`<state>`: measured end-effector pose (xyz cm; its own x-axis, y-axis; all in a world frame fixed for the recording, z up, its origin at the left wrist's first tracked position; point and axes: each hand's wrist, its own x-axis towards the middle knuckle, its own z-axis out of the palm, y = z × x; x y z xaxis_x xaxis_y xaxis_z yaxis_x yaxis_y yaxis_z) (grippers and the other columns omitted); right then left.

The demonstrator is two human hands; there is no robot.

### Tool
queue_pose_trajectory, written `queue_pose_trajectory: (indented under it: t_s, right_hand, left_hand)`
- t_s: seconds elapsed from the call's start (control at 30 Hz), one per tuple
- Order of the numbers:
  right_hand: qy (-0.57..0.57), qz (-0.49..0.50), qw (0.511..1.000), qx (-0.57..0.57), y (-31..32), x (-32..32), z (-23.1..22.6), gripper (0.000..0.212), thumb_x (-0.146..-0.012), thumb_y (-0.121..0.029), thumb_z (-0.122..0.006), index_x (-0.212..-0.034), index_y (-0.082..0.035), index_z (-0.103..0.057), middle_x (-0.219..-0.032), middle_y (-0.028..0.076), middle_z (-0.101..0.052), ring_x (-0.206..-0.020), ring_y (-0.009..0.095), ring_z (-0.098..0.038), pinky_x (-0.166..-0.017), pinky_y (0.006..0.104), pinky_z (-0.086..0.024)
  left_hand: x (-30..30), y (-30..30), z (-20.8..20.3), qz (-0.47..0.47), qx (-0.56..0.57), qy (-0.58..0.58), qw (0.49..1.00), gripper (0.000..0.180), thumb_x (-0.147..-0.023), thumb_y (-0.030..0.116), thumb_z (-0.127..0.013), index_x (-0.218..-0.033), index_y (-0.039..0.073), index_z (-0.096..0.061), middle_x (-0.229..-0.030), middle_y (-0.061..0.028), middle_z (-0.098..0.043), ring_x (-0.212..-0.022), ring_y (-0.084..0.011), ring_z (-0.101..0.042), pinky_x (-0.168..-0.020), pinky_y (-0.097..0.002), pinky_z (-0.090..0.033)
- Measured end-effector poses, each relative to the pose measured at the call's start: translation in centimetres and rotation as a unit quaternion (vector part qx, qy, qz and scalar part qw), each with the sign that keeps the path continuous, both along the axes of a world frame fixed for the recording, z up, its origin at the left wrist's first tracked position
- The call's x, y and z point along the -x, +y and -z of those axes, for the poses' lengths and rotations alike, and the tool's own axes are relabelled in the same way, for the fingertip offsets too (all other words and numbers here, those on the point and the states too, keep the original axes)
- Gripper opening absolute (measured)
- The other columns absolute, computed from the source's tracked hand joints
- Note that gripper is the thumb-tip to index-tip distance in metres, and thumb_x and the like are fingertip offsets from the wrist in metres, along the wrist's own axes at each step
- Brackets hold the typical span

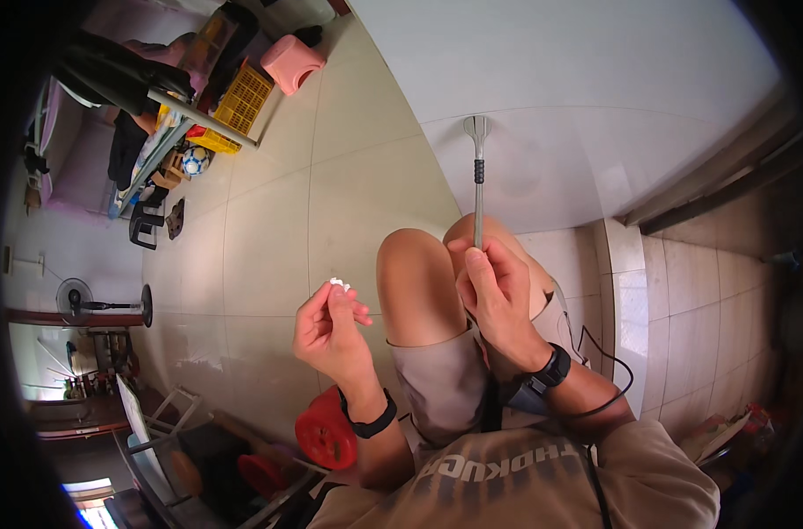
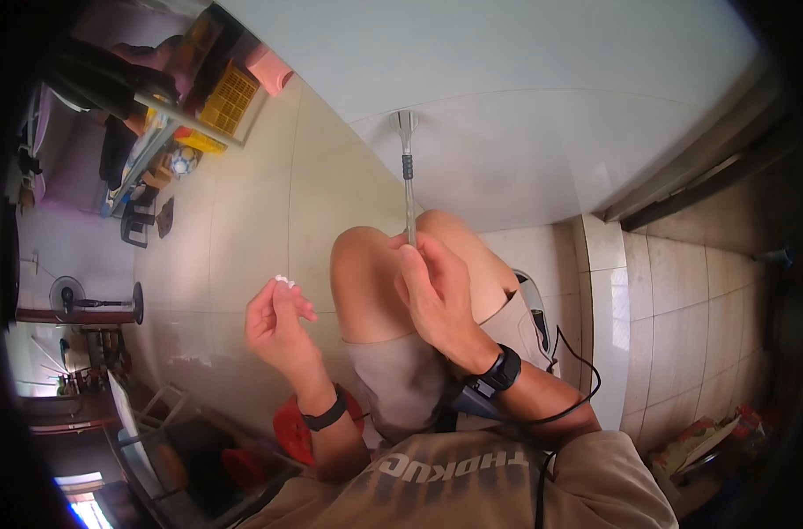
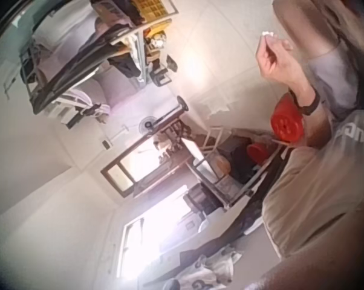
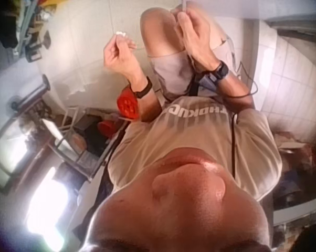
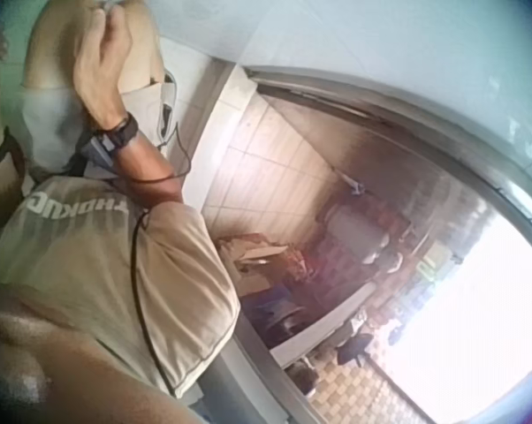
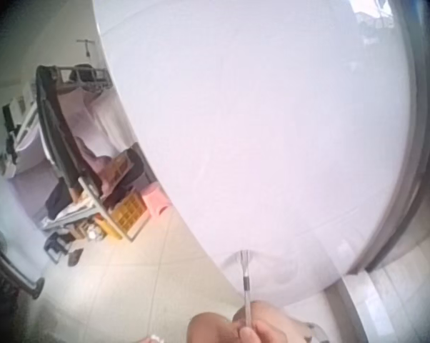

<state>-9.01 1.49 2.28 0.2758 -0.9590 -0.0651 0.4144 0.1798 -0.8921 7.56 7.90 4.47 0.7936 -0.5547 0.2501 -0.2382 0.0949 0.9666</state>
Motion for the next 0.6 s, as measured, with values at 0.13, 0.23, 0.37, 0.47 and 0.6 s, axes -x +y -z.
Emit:
queue_pose_trajectory:
  t_s: [0.13, 0.23, 0.37, 0.47, 0.6]
  right_hand:
    - [-0.018, -0.006, 1.0, -0.018, 0.02, -0.07, -0.11, 0.024, -0.109, -0.021, -0.046, -0.114, -0.002, -0.06, -0.063, -0.005, -0.045, -0.052, 0.003, -0.042, -0.047, 0.0213, -0.029]
    - [-0.031, -0.025, 0.999, -0.025, 0.05, -0.21, -0.49, 0.025, -0.109, -0.024, -0.046, -0.113, -0.003, -0.06, -0.062, -0.004, -0.047, -0.052, 0.004, -0.042, -0.047, 0.0217, -0.029]
    - [-0.026, -0.033, 0.999, -0.034, 0.01, -0.15, -0.94, 0.027, -0.11, -0.026, -0.046, -0.111, -0.003, -0.06, -0.062, -0.004, -0.048, -0.052, 0.004, -0.042, -0.047, 0.0221, -0.03]
    - [-0.025, -0.032, 0.999, -0.03, 0.0, -0.33, -0.96, 0.029, -0.11, -0.028, -0.046, -0.108, -0.003, -0.06, -0.061, -0.004, -0.048, -0.051, 0.004, -0.042, -0.046, 0.0221, -0.03]
    - [-0.009, -0.039, 0.998, -0.043, -0.29, -0.45, -0.99, 0.031, -0.11, -0.03, -0.046, -0.105, -0.003, -0.06, -0.061, -0.004, -0.049, -0.051, 0.004, -0.042, -0.047, 0.0219, -0.03]
  left_hand:
    - [-0.3, 0.03, 0.53, 0.013, 0.026, 0.001, 1.0, 0.012, -0.095, -0.002, -0.064, -0.105, -0.008, -0.066, -0.084, -0.0188, -0.071, -0.059, -0.0143, -0.063, -0.048, -0.026, -0.053]
    - [-0.16, 0.22, 0.03, 0.004, 0.018, -0.005, 1.0, 0.012, -0.095, -0.002, -0.063, -0.105, -0.008, -0.066, -0.084, -0.0187, -0.071, -0.059, -0.0141, -0.063, -0.049, -0.0259, -0.053]
    - [-0.18, 0.12, 0.14, 0.016, 0.025, -0.003, 1.0, 0.012, -0.095, -0.001, -0.064, -0.105, -0.008, -0.066, -0.084, -0.0185, -0.07, -0.059, -0.0142, -0.063, -0.049, -0.0259, -0.052]
    - [-0.08, 0.21, 0.04, 0.012, 0.025, -0.005, 1.0, 0.012, -0.095, -0.001, -0.064, -0.105, -0.008, -0.066, -0.083, -0.0183, -0.07, -0.058, -0.0143, -0.063, -0.048, -0.026, -0.052]
    - [0.01, 0.18, -0.2, 0.007, 0.027, 0.0, 1.0, 0.012, -0.095, -0.001, -0.064, -0.104, -0.008, -0.066, -0.081, -0.0183, -0.07, -0.057, -0.0144, -0.062, -0.048, -0.0263, -0.052]
